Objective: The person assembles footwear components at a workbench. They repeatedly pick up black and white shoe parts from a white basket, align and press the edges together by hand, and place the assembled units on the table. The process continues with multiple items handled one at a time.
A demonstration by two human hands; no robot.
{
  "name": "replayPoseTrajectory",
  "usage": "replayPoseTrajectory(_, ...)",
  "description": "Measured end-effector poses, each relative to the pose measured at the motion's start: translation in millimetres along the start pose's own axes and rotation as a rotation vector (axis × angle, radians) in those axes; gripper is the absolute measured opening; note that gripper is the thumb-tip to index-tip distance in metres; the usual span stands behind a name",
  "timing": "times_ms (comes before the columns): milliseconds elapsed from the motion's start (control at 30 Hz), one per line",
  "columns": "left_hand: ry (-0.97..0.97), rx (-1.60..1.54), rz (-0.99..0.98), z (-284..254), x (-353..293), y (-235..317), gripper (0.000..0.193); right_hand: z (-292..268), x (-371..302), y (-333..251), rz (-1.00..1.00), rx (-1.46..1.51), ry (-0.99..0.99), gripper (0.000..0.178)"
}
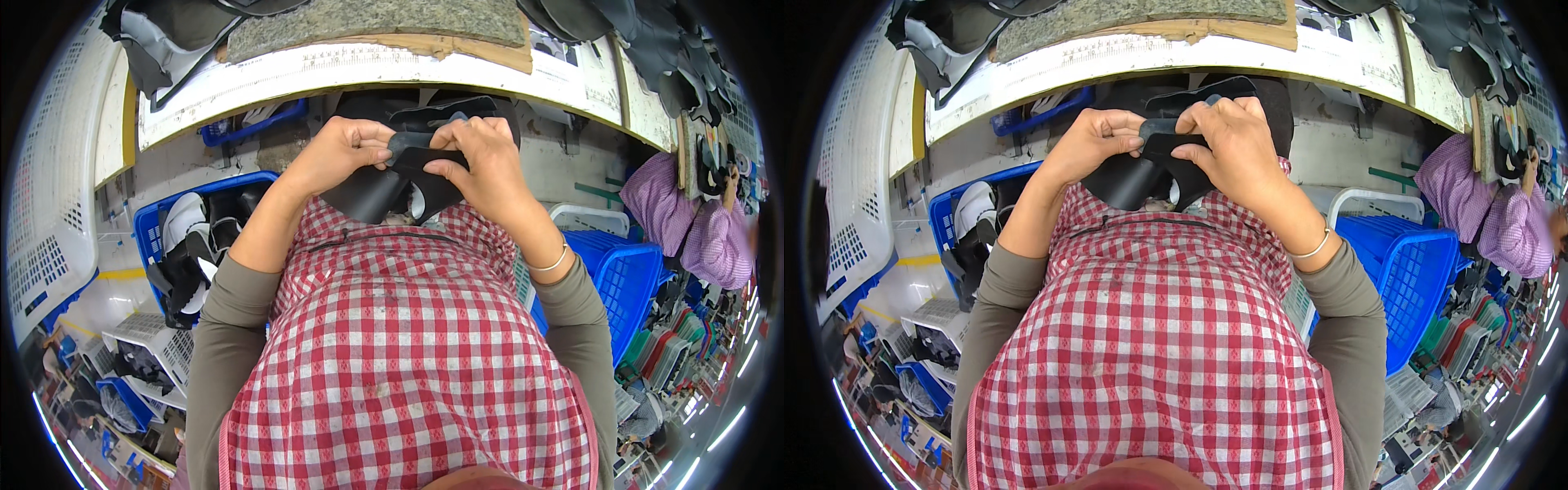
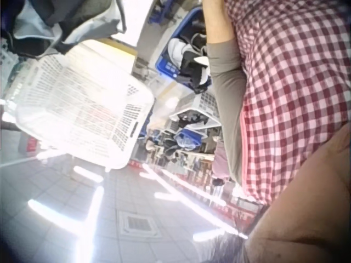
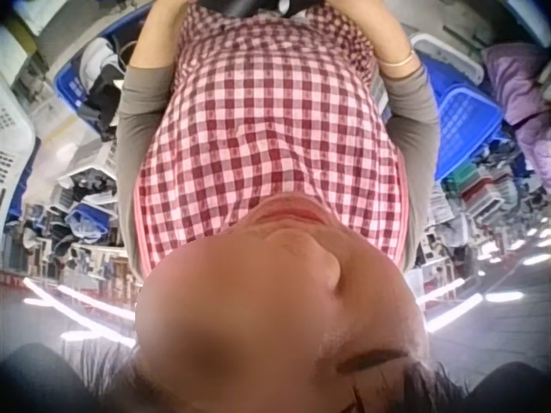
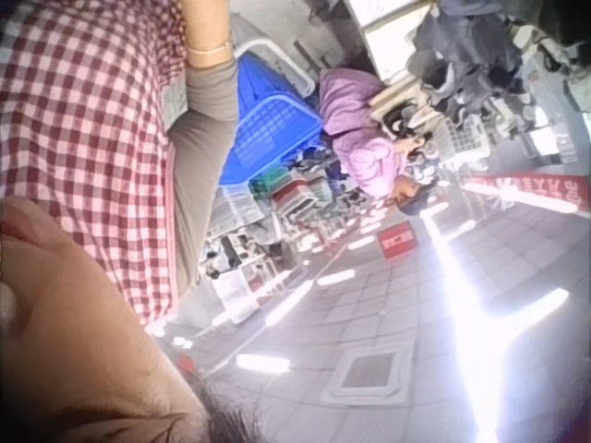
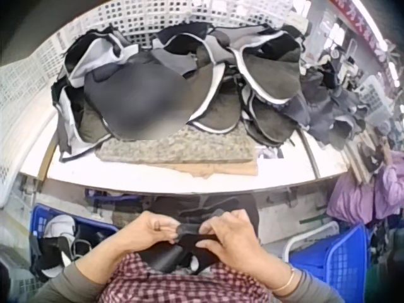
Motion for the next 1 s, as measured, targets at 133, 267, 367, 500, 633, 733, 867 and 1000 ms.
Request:
replayPoseTrajectory(133, 0.047, 0.007, 0.009, 2.8, -2.1, -1.8, 0.021, 6.5, 9.5, 3.2, 0.023, 0.057, -0.048, 0.031)
replayPoseTrajectory(267, 0.069, 0.039, -0.005, 2.6, -4.5, 2.9, 0.02, 9.7, 12.8, 6.7, 0.033, 0.072, -0.098, 0.03)
replayPoseTrajectory(367, 0.042, 0.067, 0.022, 4.1, -5.6, 3.7, 0.02, 12.2, 12.1, 8.4, 0.068, 0.085, -0.117, 0.029)
replayPoseTrajectory(500, 0.035, 0.093, 0.028, 5.4, -2.7, 1.0, 0.021, 13.7, 11.5, 9.0, 0.097, 0.095, -0.12, 0.029)
replayPoseTrajectory(633, 0.031, 0.101, 0.007, 4.4, -3.0, 5.0, 0.021, 13.2, 12.3, 11.2, 0.115, 0.114, -0.119, 0.027)
replayPoseTrajectory(733, 0.015, 0.062, -0.018, 4.6, -8.1, 11.0, 0.021, 15.0, 11.9, 11.8, 0.123, 0.076, -0.13, 0.027)
replayPoseTrajectory(867, 0.021, -0.014, -0.044, 17.2, -10.2, 9.5, 0.019, 17.7, 9.1, 10.4, 0.076, 0.038, -0.091, 0.029)
replayPoseTrajectory(1000, 0.205, -0.029, -0.052, 24.5, -7.0, -1.4, 0.015, 4.5, 1.4, 19.1, 0.125, -0.003, 0.014, 0.038)
Point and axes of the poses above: each hand's wrist, its own x-axis towards the middle knuckle, its own z-axis out of the palm, y = z × x, the point moved 5 cm from there along x, towards the middle knuckle, and after that the axes turned 13 degrees about -z, right-handed, at the moved point
